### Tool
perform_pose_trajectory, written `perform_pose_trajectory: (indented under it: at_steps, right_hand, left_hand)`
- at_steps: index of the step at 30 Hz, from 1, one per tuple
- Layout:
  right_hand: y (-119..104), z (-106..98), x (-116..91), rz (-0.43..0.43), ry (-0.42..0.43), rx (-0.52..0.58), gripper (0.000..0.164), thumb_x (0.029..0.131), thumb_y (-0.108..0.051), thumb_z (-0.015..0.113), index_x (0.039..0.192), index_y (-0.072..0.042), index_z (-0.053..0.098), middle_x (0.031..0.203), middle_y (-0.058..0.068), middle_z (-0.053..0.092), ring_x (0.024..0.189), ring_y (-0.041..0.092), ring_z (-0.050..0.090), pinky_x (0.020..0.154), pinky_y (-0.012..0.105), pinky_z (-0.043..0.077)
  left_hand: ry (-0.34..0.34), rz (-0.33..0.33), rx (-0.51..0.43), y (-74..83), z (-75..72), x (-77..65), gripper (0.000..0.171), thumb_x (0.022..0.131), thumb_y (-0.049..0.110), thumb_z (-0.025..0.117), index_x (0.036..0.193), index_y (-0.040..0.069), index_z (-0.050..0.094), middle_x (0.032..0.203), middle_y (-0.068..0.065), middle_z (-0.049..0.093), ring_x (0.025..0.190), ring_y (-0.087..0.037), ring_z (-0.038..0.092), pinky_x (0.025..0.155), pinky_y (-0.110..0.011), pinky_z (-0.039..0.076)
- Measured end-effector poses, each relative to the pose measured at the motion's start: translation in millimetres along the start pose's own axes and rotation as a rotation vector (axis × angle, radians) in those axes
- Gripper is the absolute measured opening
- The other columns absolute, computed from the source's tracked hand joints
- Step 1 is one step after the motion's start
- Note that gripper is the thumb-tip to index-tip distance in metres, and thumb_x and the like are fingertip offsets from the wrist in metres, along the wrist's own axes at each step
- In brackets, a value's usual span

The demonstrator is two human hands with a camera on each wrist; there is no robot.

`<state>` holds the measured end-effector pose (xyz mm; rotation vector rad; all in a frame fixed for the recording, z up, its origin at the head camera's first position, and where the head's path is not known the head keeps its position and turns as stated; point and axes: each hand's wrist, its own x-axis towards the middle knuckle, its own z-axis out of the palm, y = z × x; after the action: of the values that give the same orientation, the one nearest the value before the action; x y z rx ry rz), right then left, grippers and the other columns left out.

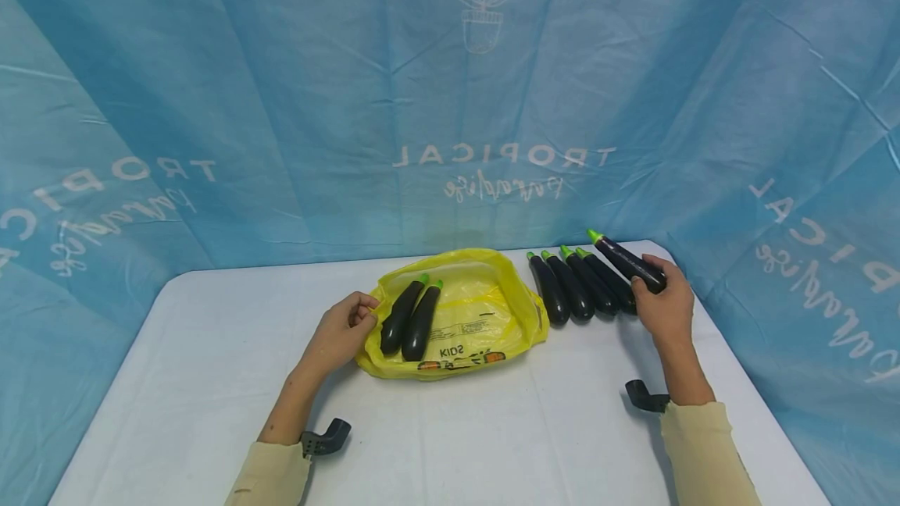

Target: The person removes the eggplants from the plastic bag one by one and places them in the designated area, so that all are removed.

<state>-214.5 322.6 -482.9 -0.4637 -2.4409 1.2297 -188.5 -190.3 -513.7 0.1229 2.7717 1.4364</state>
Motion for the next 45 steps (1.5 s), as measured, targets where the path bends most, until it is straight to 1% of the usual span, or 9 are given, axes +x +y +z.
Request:
perform_pose_trajectory:
  at_steps: [5, 9, 19, 29, 35, 40, 45]
  right_hand:
    - [9, 4, 5, -0.002, -0.019, -0.007, 0.052, 0.106, -0.009, 0.051, 0.157, -0.007, 0.048, 0.159, 0.021, 0.046, 0.143, 0.041, 0.047, 0.115, 0.061, 0.041]
    - [13, 5, 7, 0.002, -0.031, -0.025, 0.053, 0.106, -0.009, 0.045, 0.158, -0.004, 0.045, 0.160, 0.023, 0.043, 0.145, 0.043, 0.045, 0.116, 0.061, 0.039]
    - [22, 9, 11, 0.014, -0.029, -0.078, 0.054, 0.103, -0.005, 0.044, 0.156, 0.004, 0.043, 0.158, 0.030, 0.042, 0.148, 0.048, 0.040, 0.122, 0.061, 0.031]
    - [34, 12, 15, 0.003, -0.067, -0.089, 0.054, 0.102, -0.003, 0.039, 0.154, 0.009, 0.040, 0.156, 0.034, 0.040, 0.145, 0.050, 0.039, 0.121, 0.062, 0.029]
    - [36, 13, 16, 0.026, -0.090, -0.098, 0.054, 0.103, -0.005, 0.036, 0.154, 0.011, 0.038, 0.156, 0.035, 0.039, 0.146, 0.051, 0.037, 0.122, 0.062, 0.028]
    - [35, 13, 16, 0.069, -0.120, -0.111, 0.056, 0.105, -0.009, 0.033, 0.158, 0.010, 0.034, 0.159, 0.034, 0.036, 0.148, 0.050, 0.036, 0.123, 0.062, 0.027]
    - [34, 13, 17, 0.109, -0.136, -0.138, 0.057, 0.109, -0.017, 0.036, 0.159, 0.009, 0.033, 0.159, 0.035, 0.036, 0.148, 0.050, 0.036, 0.122, 0.063, 0.029]
  left_hand:
    - [-0.002, -0.001, -0.006, 0.6, 1.0, -0.6, 0.024, 0.099, 0.014, 0.058, 0.120, 0.006, 0.065, 0.095, -0.007, 0.060, 0.086, -0.022, 0.055, 0.075, -0.028, 0.048]
    - [0.000, -0.005, -0.004, 0.6, 1.3, -0.7, 0.024, 0.100, 0.015, 0.057, 0.120, 0.006, 0.065, 0.096, -0.007, 0.060, 0.086, -0.022, 0.055, 0.075, -0.028, 0.047]
    - [0.000, -0.006, -0.005, -0.9, 2.1, -1.0, 0.024, 0.099, 0.015, 0.057, 0.120, 0.006, 0.065, 0.095, -0.007, 0.060, 0.086, -0.022, 0.056, 0.074, -0.028, 0.048]
    - [-0.003, -0.006, -0.003, -2.5, 2.7, -0.6, 0.023, 0.100, 0.013, 0.057, 0.120, 0.005, 0.065, 0.095, -0.007, 0.061, 0.086, -0.021, 0.055, 0.074, -0.028, 0.047]
    - [-0.006, -0.007, -0.005, -2.2, 3.3, -0.8, 0.023, 0.100, 0.013, 0.057, 0.120, 0.006, 0.065, 0.095, -0.007, 0.061, 0.085, -0.021, 0.056, 0.074, -0.028, 0.048]
    - [-0.007, -0.001, -0.007, -0.1, 2.4, -0.6, 0.024, 0.100, 0.014, 0.057, 0.120, 0.005, 0.065, 0.095, -0.007, 0.061, 0.085, -0.021, 0.056, 0.073, -0.028, 0.048]
    - [-0.009, -0.003, -0.008, 0.1, 2.7, 0.2, 0.023, 0.100, 0.013, 0.057, 0.120, 0.005, 0.065, 0.095, -0.007, 0.061, 0.085, -0.021, 0.056, 0.074, -0.028, 0.048]
